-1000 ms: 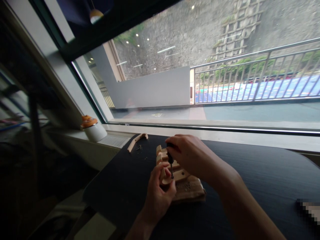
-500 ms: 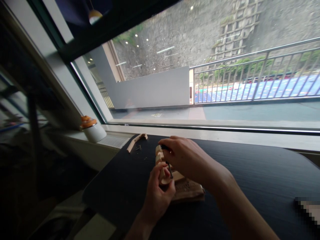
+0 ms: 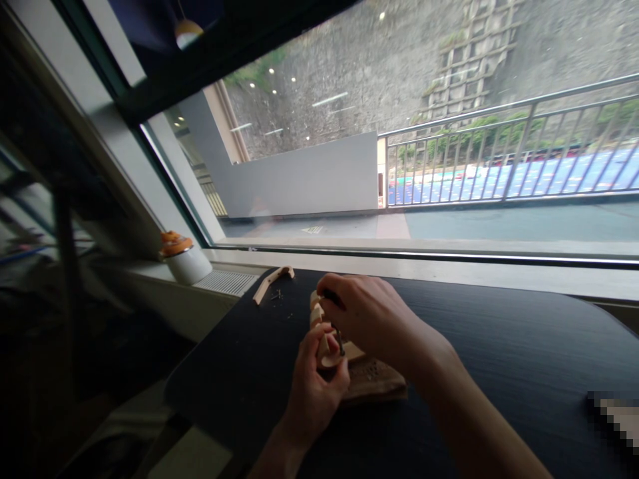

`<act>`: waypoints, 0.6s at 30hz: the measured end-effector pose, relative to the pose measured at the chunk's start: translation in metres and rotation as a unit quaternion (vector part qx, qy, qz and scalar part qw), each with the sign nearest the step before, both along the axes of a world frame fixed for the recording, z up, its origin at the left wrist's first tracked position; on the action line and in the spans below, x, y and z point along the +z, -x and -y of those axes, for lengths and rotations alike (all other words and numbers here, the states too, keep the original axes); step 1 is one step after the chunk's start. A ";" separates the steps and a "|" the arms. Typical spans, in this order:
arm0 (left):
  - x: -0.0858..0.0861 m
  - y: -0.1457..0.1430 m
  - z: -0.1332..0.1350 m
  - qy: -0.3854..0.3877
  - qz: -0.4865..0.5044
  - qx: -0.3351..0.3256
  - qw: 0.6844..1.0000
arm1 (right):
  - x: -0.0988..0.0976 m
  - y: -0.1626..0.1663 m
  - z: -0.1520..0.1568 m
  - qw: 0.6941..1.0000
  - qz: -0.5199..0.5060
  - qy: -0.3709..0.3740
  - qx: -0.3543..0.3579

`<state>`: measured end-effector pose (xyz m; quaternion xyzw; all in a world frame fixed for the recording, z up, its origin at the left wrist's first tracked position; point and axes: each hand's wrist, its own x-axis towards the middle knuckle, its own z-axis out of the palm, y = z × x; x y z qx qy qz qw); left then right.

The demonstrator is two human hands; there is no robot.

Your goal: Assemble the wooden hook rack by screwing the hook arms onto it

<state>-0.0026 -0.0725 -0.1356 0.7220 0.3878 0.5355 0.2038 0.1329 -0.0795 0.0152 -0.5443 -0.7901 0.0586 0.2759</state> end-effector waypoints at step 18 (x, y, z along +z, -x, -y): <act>0.001 0.000 0.000 -0.009 0.004 0.004 1.000 | -0.001 0.002 -0.001 1.000 0.017 -0.024 -0.008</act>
